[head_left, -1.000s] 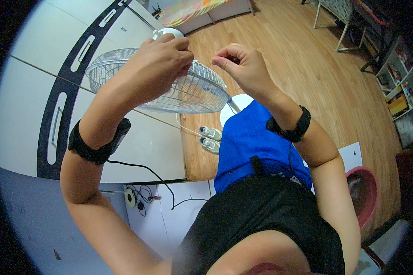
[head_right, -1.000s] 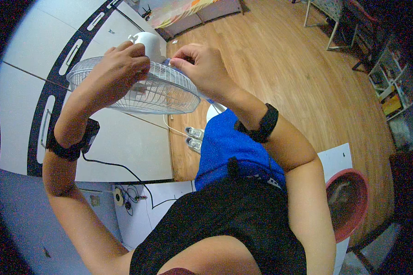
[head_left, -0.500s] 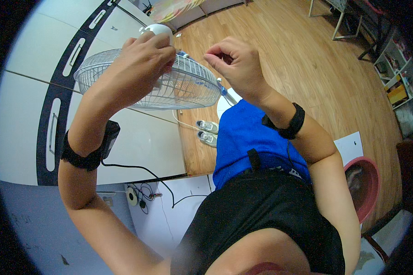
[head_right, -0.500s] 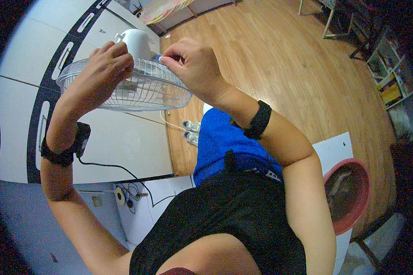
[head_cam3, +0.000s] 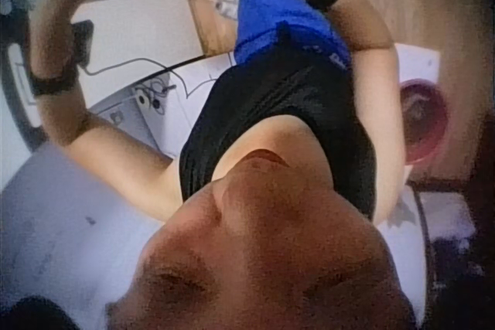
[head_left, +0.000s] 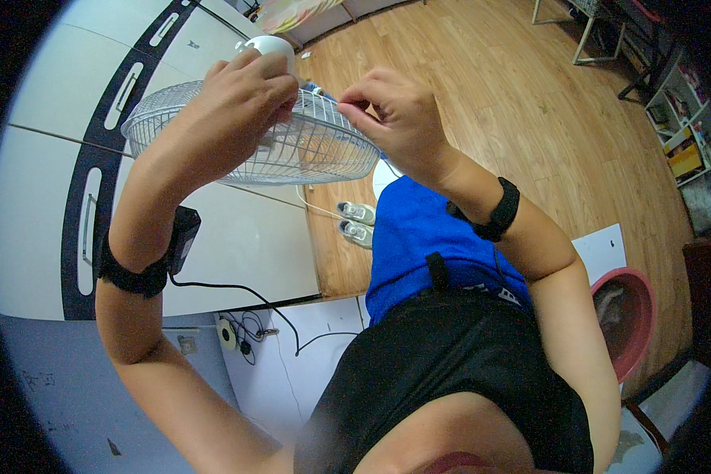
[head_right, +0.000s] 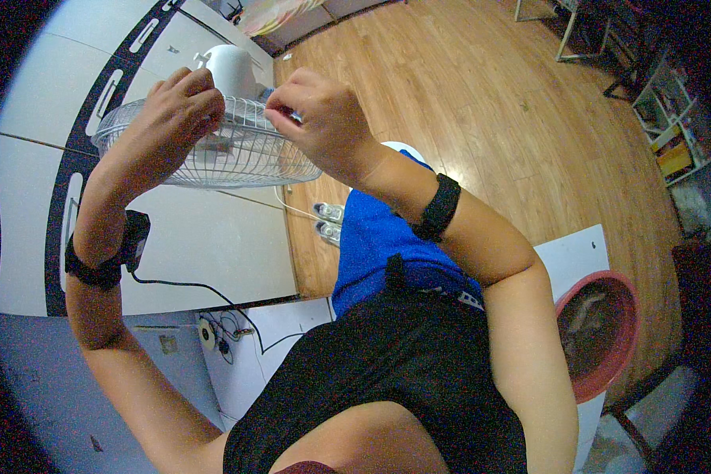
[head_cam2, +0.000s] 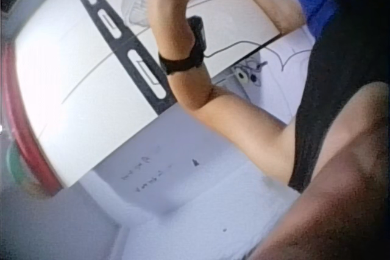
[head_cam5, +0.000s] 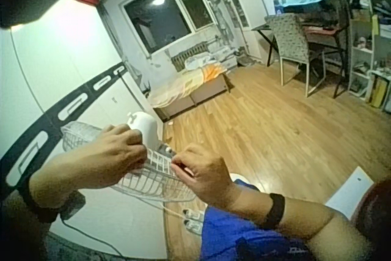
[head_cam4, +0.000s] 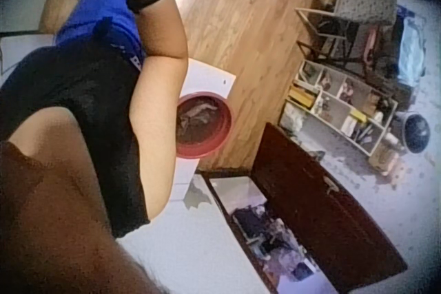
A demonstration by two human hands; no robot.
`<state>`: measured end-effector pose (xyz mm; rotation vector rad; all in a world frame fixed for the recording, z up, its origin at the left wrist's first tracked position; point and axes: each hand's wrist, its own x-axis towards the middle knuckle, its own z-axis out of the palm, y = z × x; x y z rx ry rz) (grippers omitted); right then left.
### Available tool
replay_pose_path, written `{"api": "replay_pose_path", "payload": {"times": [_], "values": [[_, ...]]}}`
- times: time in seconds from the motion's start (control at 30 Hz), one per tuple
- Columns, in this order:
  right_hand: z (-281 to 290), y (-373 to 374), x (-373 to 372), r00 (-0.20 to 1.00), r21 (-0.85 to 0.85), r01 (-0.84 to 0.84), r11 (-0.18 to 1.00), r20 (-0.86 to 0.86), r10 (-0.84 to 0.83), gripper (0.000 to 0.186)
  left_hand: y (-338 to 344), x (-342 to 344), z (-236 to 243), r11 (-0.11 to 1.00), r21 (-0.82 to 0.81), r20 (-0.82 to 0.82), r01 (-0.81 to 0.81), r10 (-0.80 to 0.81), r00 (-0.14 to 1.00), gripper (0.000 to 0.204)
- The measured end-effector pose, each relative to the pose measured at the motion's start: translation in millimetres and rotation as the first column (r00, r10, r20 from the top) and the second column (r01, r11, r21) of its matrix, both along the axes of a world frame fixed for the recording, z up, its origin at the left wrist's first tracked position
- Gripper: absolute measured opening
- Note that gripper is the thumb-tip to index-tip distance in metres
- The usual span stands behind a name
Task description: The person assembles or repairs a stand fan, first attaching the front cage by securing its rim clips by hand and then threading a blue plastic ring around the joined cages to lock them together.
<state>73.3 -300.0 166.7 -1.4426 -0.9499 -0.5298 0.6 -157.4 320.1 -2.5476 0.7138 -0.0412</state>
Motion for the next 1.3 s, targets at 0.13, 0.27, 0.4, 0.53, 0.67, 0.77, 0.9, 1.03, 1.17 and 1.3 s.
{"api": "replay_pose_path", "payload": {"times": [0.13, 0.27, 0.4, 0.53, 0.67, 0.77, 0.9, 1.03, 1.17, 1.3], "values": [[0.2, 3.1, -1.0, 0.999, 0.015, 0.052, 0.999, -0.003, -0.052, 0.009, -0.4, 0.2, 1.0, 1.0, 0.007, 0.0, -0.005, 0.005, 1.0, 0.009], [2.4, 0.9, 0.5, 0.997, 0.029, 0.031, 0.999, -0.075, -0.029, 0.009, 1.5, 1.0, 0.1, 1.0, -0.01, 0.0, 0.002, -0.002, 1.0, 0.009], [1.7, 3.4, -0.3, 0.99, 0.106, 0.007, 0.994, -0.142, 0.008, 0.01, -1.0, 1.7, 2.0, 0.998, -0.048, 0.001, 0.041, -0.041, 0.999, 0.01], [0.2, 3.7, 0.7, 0.991, 0.087, 0.01, 0.996, -0.131, 0.001, 0.01, 1.5, 2.1, -0.4, 0.999, -0.043, 0.008, 0.03, -0.03, 1.0, 0.011], [-1.0, 4.2, 0.1, 0.99, 0.084, 0.017, 0.996, -0.138, -0.005, 0.009, 1.3, 1.4, 0.3, 0.999, -0.039, -0.003, 0.031, -0.031, 1.0, 0.011], [-0.1, 3.4, -0.9, 0.992, 0.067, 0.026, 0.997, -0.121, -0.017, 0.009, 4.1, 1.3, -1.7, 0.999, -0.027, 0.014, 0.047, -0.046, 0.999, 0.011], [-1.9, 5.1, -0.2, 0.998, 0.013, 0.032, 0.999, -0.056, -0.032, 0.01, 1.3, 2.5, -0.7, 0.999, -0.041, 0.002, 0.023, -0.023, 1.0, 0.011], [0.5, 5.8, -2.4, 0.999, -0.014, -0.04, 0.999, -0.03, 0.039, 0.009, 7.0, 3.5, -2.4, 0.993, -0.049, 0.031, 0.107, -0.106, 0.994, 0.01], [-1.9, 8.2, 0.8, 0.997, -0.046, -0.081, 0.996, 0.011, 0.082, 0.009, 6.2, 3.4, 0.1, 0.992, -0.053, 0.011, 0.119, -0.118, 0.993, 0.009], [-4.8, 10.7, 3.3, 0.979, -0.026, -0.179, 0.983, -0.099, 0.176, 0.008, 4.4, 4.7, 0.3, 0.996, -0.041, 0.008, 0.084, -0.083, 0.996, 0.009]]}}
